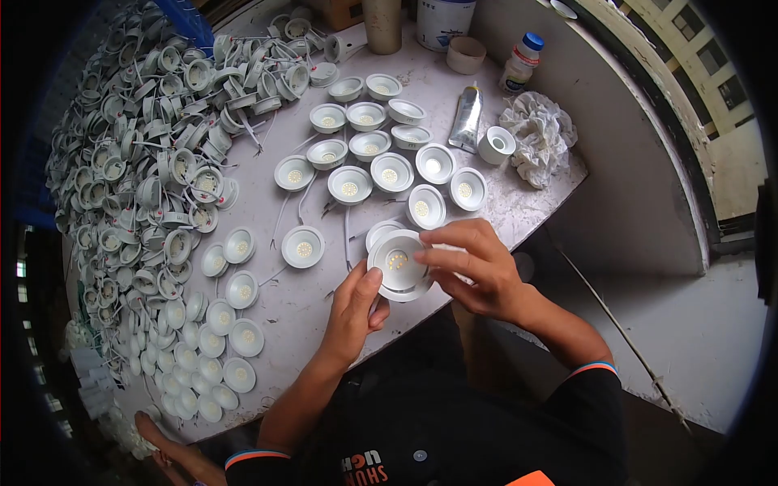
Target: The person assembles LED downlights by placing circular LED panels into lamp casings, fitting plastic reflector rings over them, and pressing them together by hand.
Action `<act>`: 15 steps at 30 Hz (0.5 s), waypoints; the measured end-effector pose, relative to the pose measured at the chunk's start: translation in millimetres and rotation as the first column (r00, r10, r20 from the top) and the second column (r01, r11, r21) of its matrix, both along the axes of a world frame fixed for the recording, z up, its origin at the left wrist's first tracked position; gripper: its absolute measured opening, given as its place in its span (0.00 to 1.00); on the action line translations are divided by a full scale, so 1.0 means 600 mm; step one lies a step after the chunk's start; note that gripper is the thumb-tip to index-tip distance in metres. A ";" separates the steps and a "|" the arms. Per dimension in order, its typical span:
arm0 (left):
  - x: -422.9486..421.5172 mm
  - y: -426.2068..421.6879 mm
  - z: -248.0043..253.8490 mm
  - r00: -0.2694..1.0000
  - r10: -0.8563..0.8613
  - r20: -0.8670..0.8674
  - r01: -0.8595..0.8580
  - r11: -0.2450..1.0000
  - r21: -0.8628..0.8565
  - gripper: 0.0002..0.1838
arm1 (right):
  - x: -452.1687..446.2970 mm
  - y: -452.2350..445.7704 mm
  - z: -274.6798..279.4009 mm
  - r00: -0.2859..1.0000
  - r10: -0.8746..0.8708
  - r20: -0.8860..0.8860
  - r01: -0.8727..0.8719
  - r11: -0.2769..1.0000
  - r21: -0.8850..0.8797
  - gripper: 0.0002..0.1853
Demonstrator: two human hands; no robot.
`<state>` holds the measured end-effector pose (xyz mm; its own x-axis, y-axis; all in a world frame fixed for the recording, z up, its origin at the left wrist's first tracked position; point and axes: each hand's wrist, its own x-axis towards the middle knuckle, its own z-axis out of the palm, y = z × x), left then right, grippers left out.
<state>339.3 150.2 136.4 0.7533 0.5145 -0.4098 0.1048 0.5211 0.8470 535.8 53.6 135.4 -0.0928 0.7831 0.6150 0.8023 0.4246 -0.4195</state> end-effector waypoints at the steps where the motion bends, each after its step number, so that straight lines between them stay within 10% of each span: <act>1: 0.000 -0.001 0.002 1.000 0.013 -0.005 -0.013 1.000 0.014 0.21 | -0.002 0.000 -0.001 0.974 -0.097 -0.203 0.083 0.993 -0.080 0.22; 3: -0.001 -0.001 -0.001 1.000 -0.011 -0.012 0.012 0.992 0.122 0.21 | -0.008 0.004 0.006 0.794 -0.233 -0.561 0.071 0.953 -0.296 0.23; 6: -0.004 -0.001 -0.006 0.998 -0.067 -0.020 0.069 0.960 0.270 0.20 | -0.009 0.004 0.023 0.705 -0.346 -0.618 -0.194 0.745 -0.638 0.22; 15: 0.015 -0.009 -0.009 0.992 -0.039 -0.117 0.090 0.878 0.470 0.19 | -0.022 -0.003 0.005 0.653 -0.314 -0.689 -0.299 0.730 -0.615 0.23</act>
<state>348.2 144.6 131.2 0.7590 0.6180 -0.2050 0.2229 0.0493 0.9736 522.4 52.1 138.2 0.1334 0.9741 -0.1823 0.1052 -0.1968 -0.9748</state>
